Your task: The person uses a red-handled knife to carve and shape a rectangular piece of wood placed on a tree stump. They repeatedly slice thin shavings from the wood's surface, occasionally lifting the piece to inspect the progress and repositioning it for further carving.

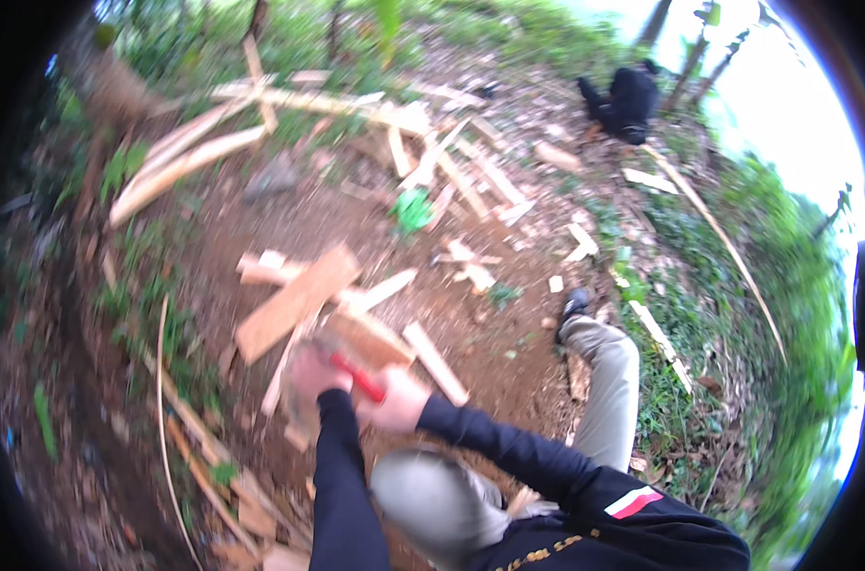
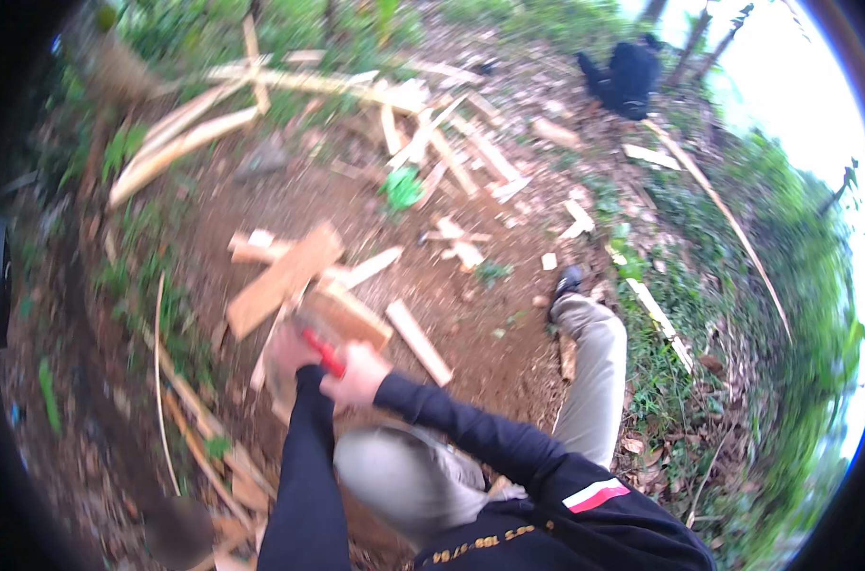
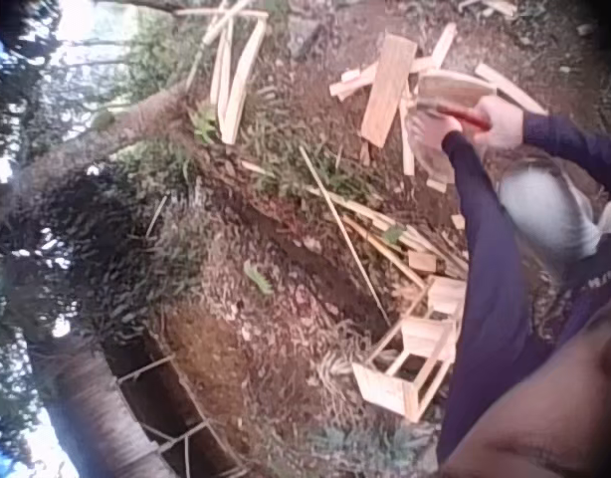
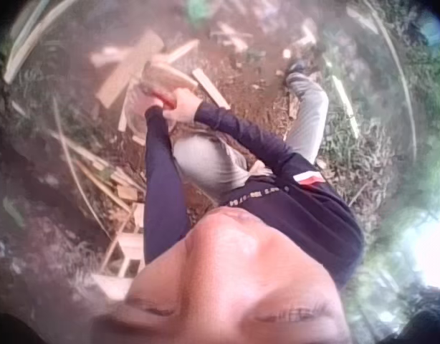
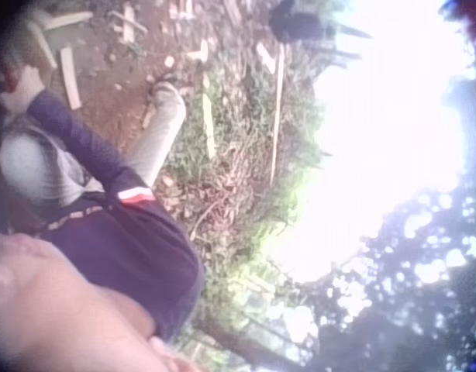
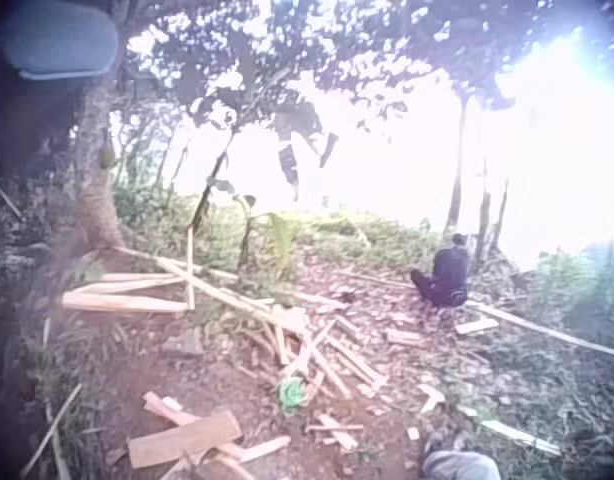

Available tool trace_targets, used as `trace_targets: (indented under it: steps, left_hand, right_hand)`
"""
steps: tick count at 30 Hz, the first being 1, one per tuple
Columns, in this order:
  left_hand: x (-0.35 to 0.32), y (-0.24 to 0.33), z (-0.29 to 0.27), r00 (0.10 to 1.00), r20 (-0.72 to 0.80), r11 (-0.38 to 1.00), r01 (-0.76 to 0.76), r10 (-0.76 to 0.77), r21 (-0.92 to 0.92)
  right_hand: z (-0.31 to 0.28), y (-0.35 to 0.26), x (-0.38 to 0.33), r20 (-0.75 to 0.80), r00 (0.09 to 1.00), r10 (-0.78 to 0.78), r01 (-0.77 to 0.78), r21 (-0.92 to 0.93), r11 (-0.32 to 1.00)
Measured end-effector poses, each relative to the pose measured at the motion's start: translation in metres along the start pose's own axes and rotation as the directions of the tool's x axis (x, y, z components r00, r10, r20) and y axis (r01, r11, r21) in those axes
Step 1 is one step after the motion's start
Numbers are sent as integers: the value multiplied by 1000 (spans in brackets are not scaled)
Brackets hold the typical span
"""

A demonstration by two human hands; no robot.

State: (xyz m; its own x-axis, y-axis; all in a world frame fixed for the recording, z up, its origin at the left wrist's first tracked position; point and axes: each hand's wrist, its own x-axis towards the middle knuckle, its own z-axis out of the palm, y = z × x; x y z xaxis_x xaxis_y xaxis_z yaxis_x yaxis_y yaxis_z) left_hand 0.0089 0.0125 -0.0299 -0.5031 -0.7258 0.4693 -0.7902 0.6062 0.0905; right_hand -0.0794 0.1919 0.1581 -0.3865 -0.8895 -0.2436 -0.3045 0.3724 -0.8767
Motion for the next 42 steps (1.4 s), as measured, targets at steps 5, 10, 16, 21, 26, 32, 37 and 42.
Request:
trace_targets:
  steps: [5, 10, 16, 21, 26, 32, 37, 42]
  left_hand:
    - [9, 11, -32, 889, 367, 958, 286, -274, 21]
    - [-2, 15, -15, 974, 98, 979, 206, -205, -4]
    - [3, 15, -22, 974, 97, 977, 209, -205, -40]
    - [2, 5, -19, 983, -62, 985, 169, -171, -32]
    - [1, 16, -21, 985, -34, 985, 164, -166, -59]
    - [3, 16, -21, 984, -82, 986, 154, -158, -55]
    - [2, 16, -19, 983, -10, 980, 185, -186, -76]
    - [2, 13, -18, 985, -63, 986, 156, -159, -53]
  right_hand:
    - [11, 24, -17, -17, 996, -92, 94, 104, 990]
    - [13, 42, -29, -4, 997, -81, 81, 153, 985]
    - [26, 51, -32, -82, 986, -146, 155, 122, 980]
    - [34, 40, -34, -84, 984, -157, 168, 140, 976]
    - [30, 49, -35, -100, 984, -147, 160, 139, 977]
    - [27, 45, -37, -92, 984, -153, 162, 107, 981]
    - [24, 45, -36, -62, 989, -132, 138, 103, 985]
    - [21, 42, -36, -58, 988, -141, 146, 107, 983]
